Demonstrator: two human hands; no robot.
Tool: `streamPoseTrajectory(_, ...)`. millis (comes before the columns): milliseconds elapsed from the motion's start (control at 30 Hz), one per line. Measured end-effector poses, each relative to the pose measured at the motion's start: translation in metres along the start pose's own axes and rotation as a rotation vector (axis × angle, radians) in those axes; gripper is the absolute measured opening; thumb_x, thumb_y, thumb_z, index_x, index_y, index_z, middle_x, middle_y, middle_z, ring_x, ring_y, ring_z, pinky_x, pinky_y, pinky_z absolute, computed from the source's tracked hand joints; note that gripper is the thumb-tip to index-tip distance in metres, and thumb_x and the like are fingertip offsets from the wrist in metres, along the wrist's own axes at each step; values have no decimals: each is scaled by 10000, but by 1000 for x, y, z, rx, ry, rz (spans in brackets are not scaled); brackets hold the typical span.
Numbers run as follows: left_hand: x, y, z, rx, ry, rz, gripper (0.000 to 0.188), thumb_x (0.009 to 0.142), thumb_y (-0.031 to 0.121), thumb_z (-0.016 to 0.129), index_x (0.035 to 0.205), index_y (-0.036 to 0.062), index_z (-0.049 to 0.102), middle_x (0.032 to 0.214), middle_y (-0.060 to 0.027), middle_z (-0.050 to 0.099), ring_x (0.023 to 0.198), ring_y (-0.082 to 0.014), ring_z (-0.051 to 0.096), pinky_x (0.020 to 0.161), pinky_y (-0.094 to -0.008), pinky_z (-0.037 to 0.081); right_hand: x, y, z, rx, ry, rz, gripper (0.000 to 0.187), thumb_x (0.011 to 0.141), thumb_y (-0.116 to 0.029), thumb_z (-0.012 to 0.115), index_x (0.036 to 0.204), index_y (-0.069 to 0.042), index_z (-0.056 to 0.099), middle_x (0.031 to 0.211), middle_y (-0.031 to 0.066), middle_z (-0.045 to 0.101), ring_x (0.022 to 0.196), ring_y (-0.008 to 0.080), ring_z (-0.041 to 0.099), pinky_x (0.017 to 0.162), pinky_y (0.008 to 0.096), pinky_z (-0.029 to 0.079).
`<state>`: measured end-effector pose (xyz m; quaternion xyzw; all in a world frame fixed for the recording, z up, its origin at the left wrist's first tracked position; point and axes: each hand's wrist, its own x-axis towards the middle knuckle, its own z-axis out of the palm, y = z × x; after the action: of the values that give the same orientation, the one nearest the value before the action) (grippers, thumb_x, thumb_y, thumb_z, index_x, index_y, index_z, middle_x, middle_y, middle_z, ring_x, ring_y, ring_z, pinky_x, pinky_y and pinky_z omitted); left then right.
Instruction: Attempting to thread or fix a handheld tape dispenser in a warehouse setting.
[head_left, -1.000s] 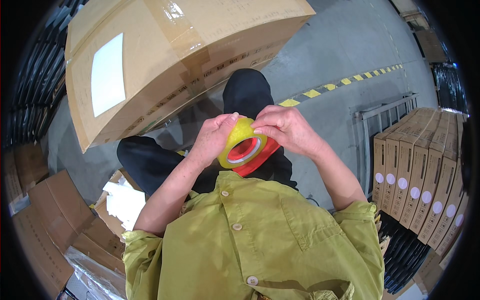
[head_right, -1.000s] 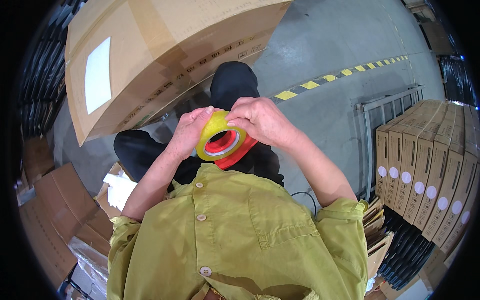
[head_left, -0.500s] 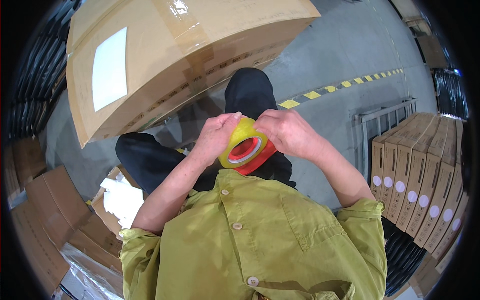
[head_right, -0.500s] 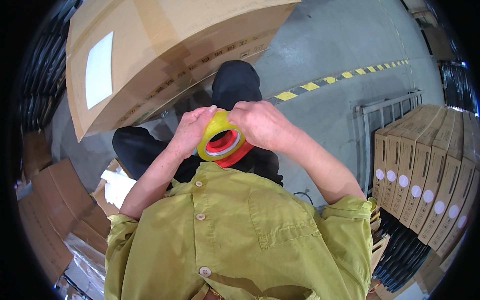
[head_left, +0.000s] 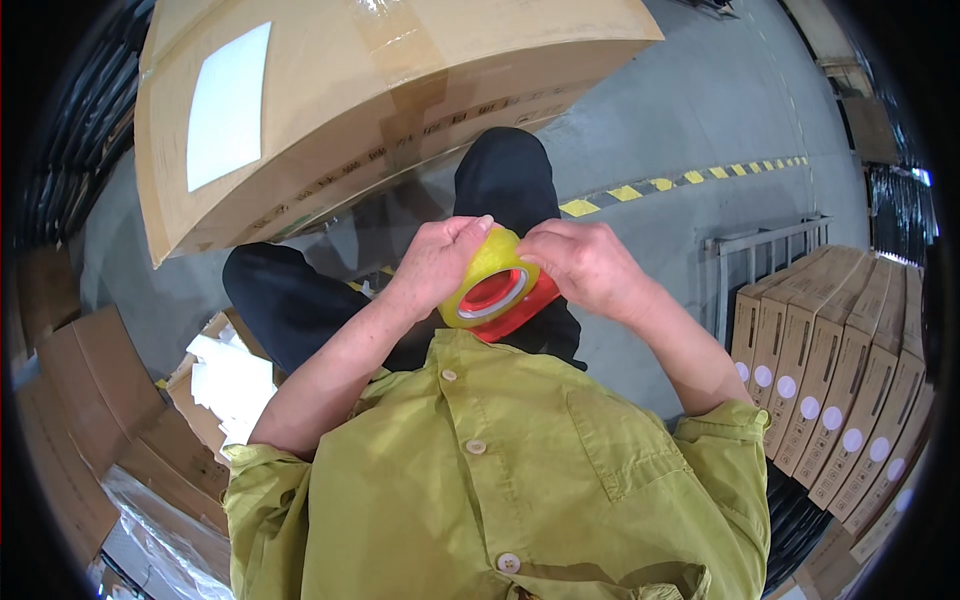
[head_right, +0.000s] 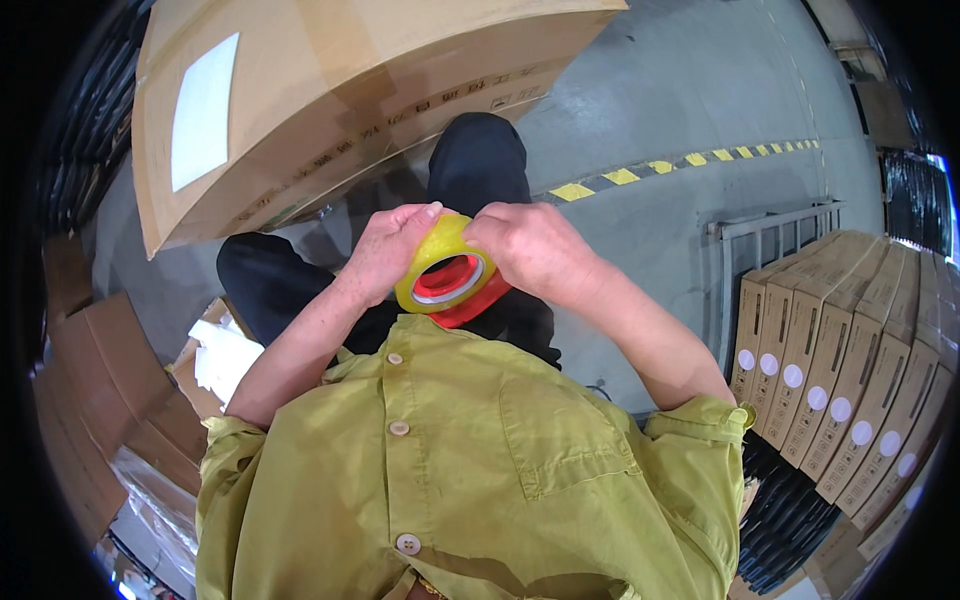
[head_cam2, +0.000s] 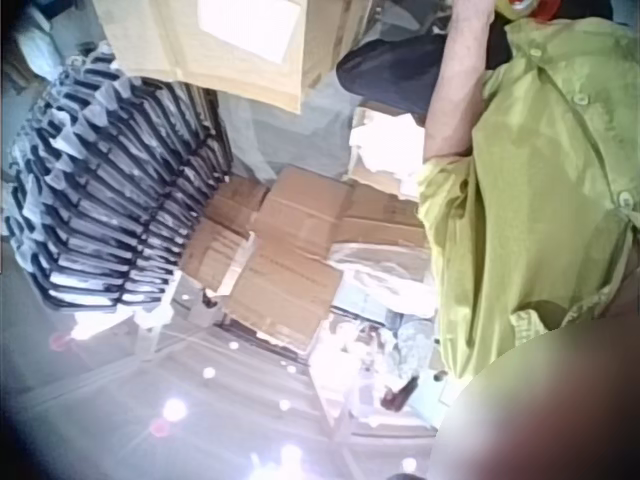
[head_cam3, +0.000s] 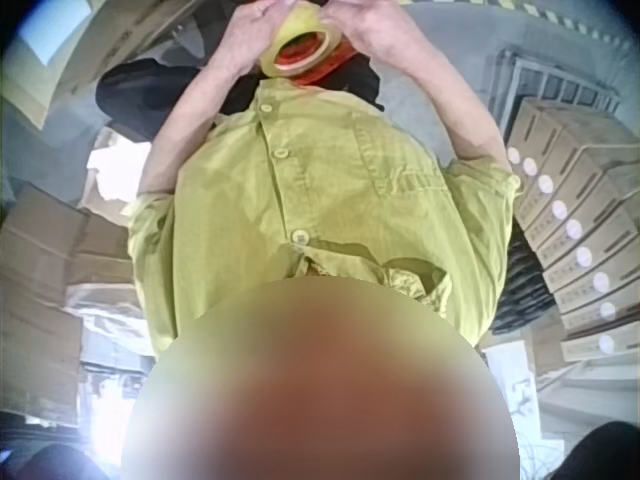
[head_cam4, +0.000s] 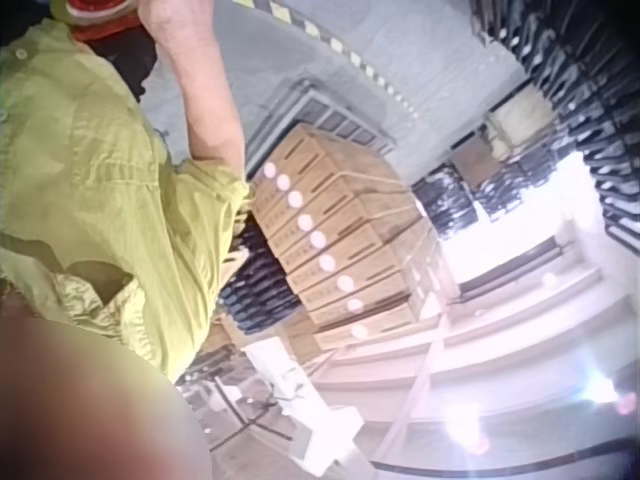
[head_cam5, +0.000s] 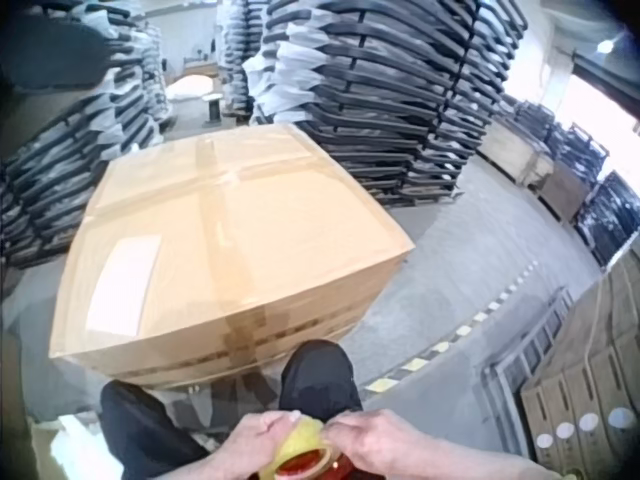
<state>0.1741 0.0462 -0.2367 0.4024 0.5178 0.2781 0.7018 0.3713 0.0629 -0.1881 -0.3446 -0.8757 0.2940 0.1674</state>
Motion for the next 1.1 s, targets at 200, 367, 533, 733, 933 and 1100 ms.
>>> streamPoseTrajectory(200,0,-2,2,19,35,-1,378,929,314,487,991,-35,619,837,-66,646,766,-97,567,725,-251,457,5,-3,-3,-102,-117,-3,143,711,-2,605,845,-34,569,828,94,590,694,284,598,573,355,494)
streamPoseTrajectory(367,0,-5,3,27,62,51,385,923,316,490,963,-45,617,784,-82,647,718,-109,558,696,-271,455,7,-6,3,-147,-41,-87,153,675,-15,625,799,-37,538,788,84,566,651,280,580,540,354,480)
streamPoseTrajectory(533,0,-8,2,57,75,72,378,921,312,492,958,-44,614,769,-103,646,703,-123,562,688,-282,457,10,-7,11,-177,24,-128,164,641,3,620,761,-36,515,739,80,538,605,281,558,512,352,466)
streamPoseTrajectory(733,-1,-7,-3,147,52,26,384,931,327,496,1014,-28,617,852,-58,644,771,-91,561,733,-244,455,11,-8,15,-142,91,-67,168,625,17,615,743,-33,507,695,85,528,598,282,556,507,350,458)
streamPoseTrajectory(933,-4,-1,-1,131,39,22,388,931,330,493,1014,-28,617,851,-60,645,769,-93,563,733,-245,456,3,-4,6,12,21,76,105,727,-8,623,816,-16,567,759,112,582,647,293,571,563,327,474)
streamPoseTrajectory(1100,0,-3,-4,26,-4,-1,378,935,326,486,1013,-18,623,876,-64,646,785,-93,575,747,-241,462,1,1,-4,340,-74,343,193,784,-69,647,964,-10,612,876,105,628,757,228,602,692,306,484)
